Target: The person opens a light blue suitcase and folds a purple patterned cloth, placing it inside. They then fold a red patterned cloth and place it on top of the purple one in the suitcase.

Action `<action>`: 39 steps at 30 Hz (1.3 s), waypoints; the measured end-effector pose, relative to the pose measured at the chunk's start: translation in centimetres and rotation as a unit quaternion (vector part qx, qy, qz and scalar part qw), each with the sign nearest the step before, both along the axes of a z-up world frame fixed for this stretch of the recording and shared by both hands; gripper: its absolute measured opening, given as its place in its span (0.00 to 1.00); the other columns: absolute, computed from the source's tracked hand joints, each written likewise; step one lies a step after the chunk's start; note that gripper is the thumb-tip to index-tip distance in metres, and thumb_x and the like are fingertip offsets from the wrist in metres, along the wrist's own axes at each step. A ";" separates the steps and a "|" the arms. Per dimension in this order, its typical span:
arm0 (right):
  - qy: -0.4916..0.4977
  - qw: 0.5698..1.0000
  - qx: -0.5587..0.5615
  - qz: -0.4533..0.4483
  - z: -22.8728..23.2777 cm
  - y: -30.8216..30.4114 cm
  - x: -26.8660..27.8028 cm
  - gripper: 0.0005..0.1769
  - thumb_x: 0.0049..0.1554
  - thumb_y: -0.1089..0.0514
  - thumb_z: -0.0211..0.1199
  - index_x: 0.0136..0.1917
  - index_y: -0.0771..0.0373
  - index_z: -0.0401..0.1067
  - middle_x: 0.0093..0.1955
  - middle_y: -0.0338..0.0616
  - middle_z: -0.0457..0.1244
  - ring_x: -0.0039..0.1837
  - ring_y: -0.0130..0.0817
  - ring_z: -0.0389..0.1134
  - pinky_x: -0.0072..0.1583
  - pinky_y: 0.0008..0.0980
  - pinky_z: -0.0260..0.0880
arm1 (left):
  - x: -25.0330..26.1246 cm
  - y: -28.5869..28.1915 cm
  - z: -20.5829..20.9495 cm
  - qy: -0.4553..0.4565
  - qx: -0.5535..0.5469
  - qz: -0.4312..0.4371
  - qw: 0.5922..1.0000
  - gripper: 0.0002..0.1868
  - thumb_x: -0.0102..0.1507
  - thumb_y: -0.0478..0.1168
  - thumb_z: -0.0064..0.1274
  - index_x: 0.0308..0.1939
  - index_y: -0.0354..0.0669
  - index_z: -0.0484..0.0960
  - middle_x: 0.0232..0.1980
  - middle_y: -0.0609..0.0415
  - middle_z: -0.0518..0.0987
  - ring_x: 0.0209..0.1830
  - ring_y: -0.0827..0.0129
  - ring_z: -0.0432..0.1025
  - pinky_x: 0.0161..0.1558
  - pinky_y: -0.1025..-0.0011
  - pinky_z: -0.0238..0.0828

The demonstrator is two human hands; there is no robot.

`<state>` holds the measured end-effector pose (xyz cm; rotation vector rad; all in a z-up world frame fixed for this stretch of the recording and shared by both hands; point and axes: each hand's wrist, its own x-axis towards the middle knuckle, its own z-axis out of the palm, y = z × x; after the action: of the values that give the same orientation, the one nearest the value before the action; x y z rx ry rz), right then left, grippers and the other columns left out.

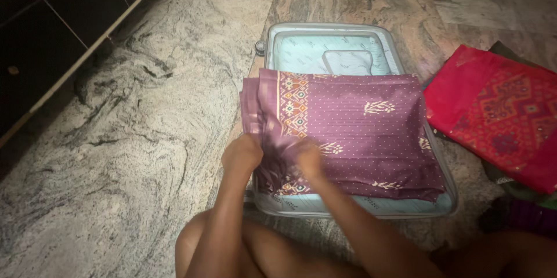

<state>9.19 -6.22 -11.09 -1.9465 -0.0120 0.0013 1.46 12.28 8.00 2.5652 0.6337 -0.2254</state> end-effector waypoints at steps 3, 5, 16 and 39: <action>0.232 0.906 0.269 -0.229 -0.7 -5.8 3.5 0.12 0.62 0.60 0.49 0.58 0.59 0.66 0.42 0.45 0.64 0.38 0.41 0.66 0.32 0.38 0.68 | 0.1 -0.1 0.0 0.005 0.002 0.001 1.000 0.15 0.64 0.40 0.50 0.50 0.44 0.86 0.55 0.43 0.83 0.58 0.47 0.77 0.57 0.54 0.74; 0.166 0.915 0.296 -0.217 -0.7 -8.3 3.7 0.12 0.63 0.57 0.53 0.58 0.62 0.71 0.42 0.41 0.66 0.38 0.33 0.67 0.32 0.34 0.64 | 0.3 -0.2 0.2 0.013 0.004 -0.015 1.000 0.15 0.62 0.41 0.52 0.50 0.44 0.86 0.55 0.43 0.82 0.58 0.48 0.76 0.57 0.55 0.74; 0.078 0.977 0.194 -0.028 0.9 -3.9 0.9 0.16 0.62 0.48 0.59 0.55 0.61 0.77 0.44 0.39 0.70 0.41 0.24 0.66 0.45 0.26 0.68 | 0.4 -6.1 -2.1 0.016 0.065 -0.084 0.994 0.41 0.58 0.59 0.64 0.66 0.41 0.66 0.53 0.46 0.78 0.51 0.57 0.76 0.47 0.60 0.77; -0.145 0.982 -0.058 0.103 11.2 -0.4 -8.5 0.28 0.53 0.44 0.67 0.59 0.66 0.75 0.46 0.52 0.70 0.46 0.40 0.69 0.49 0.37 0.70 | 2.8 -2.6 -6.2 -0.203 -0.485 0.147 0.838 0.20 0.59 0.31 0.52 0.54 0.27 0.77 0.41 0.43 0.82 0.32 0.61 0.77 0.31 0.66 0.72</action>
<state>0.72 -6.67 0.16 -2.0376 -0.4146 -0.1475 4.24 9.68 1.78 1.4413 0.5372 0.0984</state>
